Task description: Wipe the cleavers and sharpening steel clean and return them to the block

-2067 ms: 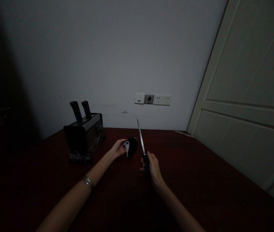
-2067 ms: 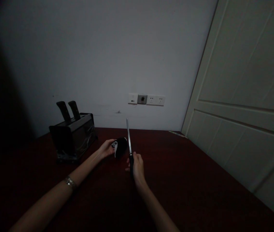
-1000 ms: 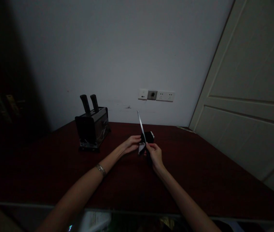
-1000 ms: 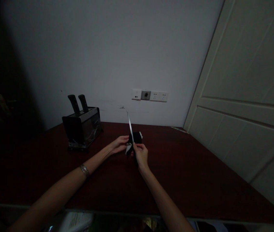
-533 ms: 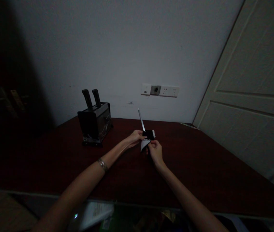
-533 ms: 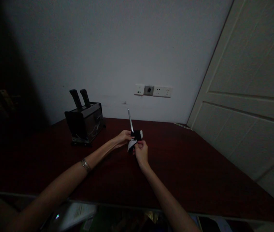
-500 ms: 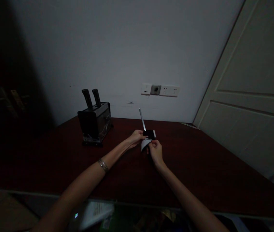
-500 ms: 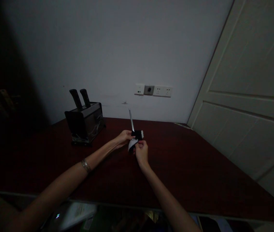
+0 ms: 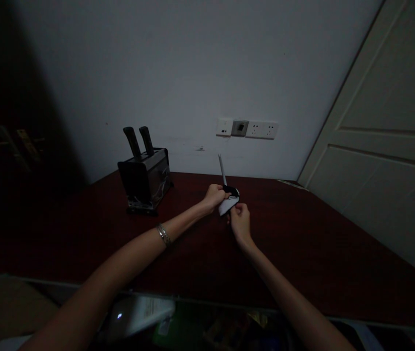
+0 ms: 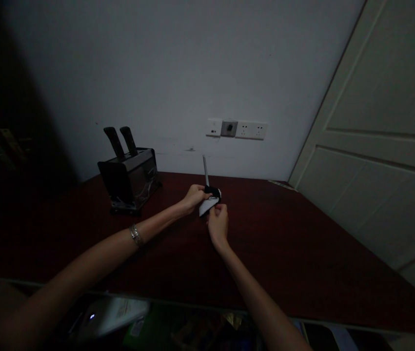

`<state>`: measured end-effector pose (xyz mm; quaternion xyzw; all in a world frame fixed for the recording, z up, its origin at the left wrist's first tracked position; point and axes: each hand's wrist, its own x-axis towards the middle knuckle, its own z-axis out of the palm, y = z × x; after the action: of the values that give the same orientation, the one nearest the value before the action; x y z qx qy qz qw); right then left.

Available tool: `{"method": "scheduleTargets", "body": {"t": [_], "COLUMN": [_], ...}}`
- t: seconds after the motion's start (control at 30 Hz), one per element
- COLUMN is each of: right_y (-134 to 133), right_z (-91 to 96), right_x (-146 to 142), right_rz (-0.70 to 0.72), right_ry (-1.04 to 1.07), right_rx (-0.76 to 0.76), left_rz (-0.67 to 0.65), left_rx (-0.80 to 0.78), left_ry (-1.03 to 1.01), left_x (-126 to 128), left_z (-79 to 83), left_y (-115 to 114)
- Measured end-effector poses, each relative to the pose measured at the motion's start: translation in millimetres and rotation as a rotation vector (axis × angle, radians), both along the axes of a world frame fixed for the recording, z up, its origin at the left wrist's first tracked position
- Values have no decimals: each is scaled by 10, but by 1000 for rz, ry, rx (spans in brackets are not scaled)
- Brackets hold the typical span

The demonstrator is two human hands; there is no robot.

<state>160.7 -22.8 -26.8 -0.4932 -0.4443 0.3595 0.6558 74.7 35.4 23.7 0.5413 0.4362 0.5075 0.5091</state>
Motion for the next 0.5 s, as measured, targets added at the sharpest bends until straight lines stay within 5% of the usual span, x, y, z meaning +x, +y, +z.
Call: {"method": "scheduleTargets", "body": {"t": [0.5], "right_y": [4], "right_z": [-14], "right_x": [-2], "right_rz": [75], "right_ry": [62], "right_rx": [-7], "left_rz": [152], "left_rx": [17], "left_ry": [77], "left_x": [-53], "left_z": [382], "left_y": [528]}}
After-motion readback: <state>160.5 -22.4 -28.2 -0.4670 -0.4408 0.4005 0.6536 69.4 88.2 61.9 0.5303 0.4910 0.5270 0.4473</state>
